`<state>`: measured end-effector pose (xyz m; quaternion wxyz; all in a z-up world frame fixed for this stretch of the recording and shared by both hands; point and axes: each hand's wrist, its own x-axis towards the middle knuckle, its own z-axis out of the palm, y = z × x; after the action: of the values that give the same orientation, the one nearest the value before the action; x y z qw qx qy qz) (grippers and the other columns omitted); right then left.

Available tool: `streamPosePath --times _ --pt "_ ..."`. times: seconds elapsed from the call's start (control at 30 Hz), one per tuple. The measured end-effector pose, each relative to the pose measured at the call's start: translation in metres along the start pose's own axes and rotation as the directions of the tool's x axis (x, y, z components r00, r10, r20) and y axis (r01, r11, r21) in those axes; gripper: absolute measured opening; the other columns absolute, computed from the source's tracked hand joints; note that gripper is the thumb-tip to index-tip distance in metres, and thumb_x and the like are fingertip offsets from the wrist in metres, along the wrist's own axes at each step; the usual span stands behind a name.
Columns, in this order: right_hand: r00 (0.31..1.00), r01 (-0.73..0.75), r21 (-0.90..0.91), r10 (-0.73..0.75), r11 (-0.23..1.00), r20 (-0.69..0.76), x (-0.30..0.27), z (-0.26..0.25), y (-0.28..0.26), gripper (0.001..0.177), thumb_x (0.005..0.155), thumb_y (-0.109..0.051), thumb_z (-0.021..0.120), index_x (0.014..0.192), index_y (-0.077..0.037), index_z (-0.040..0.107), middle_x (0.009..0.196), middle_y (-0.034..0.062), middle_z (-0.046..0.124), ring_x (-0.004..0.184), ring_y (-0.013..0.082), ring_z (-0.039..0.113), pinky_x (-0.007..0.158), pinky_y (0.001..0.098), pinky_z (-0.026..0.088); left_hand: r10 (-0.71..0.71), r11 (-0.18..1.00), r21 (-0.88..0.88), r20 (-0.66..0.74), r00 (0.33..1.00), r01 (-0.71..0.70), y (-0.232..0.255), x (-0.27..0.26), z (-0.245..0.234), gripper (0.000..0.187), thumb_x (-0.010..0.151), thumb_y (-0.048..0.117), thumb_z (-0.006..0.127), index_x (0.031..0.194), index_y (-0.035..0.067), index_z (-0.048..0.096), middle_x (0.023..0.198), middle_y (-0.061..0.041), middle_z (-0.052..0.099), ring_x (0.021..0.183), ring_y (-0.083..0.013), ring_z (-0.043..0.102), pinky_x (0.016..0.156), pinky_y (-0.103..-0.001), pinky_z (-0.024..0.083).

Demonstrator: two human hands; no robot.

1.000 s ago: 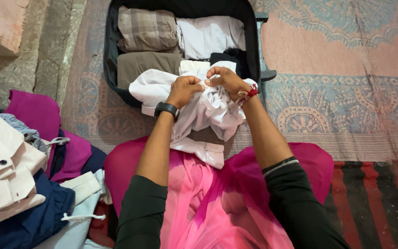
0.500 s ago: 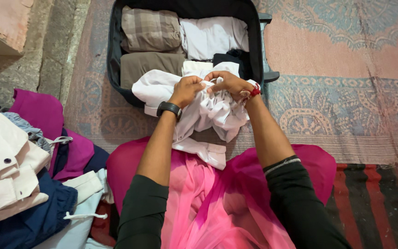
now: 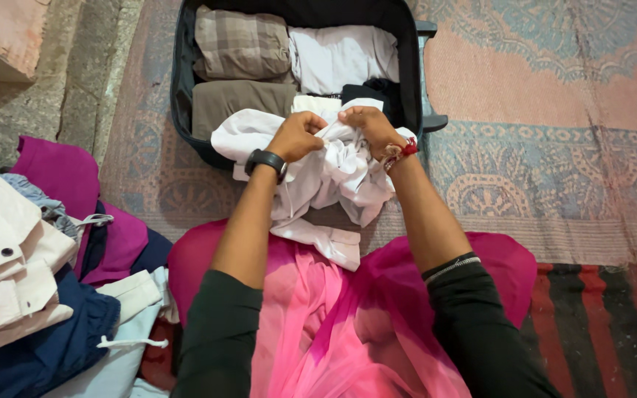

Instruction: The person packs a suitcase by folding a white shirt and a black shirt and placing them inside.

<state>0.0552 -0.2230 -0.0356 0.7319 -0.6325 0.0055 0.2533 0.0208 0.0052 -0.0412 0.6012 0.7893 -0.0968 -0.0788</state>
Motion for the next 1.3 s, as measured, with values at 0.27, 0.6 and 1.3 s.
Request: streamPosePath --times 0.27,0.6,1.3 --pt "0.972 0.198 0.368 -0.135 0.909 -0.191 0.023 -0.021 0.013 0.021 0.096 -0.014 0.073 0.078 -0.009 0.063 0.075 -0.0007 0.061 0.067 0.0134 0.057 0.066 0.0329 0.05 0.345 0.853 0.462 -0.151 0.926 -0.242 0.049 -0.043 -0.029 0.021 0.067 0.015 0.079 0.086 0.009 0.071 0.09 -0.012 0.069 0.092 -0.0298 0.066 0.083 -0.04 0.053" --pt "0.97 0.204 0.346 -0.142 0.916 -0.195 0.03 -0.031 0.023 0.018 0.093 -0.013 0.071 0.077 -0.009 0.065 0.075 -0.0009 0.063 0.069 0.013 0.058 0.069 0.0312 0.05 0.455 0.376 0.913 -0.033 0.89 -0.159 0.074 -0.063 0.008 0.03 0.063 0.028 0.083 0.086 0.012 0.072 0.086 -0.007 0.07 0.09 -0.0282 0.065 0.086 -0.047 0.038" --pt "0.775 0.519 -0.507 -0.629 0.688 -0.059 -0.035 0.039 -0.024 0.028 0.093 -0.024 0.073 0.114 -0.006 0.074 0.109 0.0036 0.076 0.099 0.0137 0.07 0.089 0.0282 0.054 0.074 0.995 0.076 -0.235 0.969 -0.058 0.015 -0.003 -0.019 0.017 0.091 0.017 0.07 0.097 0.002 0.066 0.079 -0.005 0.071 0.07 -0.0105 0.066 0.064 -0.028 0.053"
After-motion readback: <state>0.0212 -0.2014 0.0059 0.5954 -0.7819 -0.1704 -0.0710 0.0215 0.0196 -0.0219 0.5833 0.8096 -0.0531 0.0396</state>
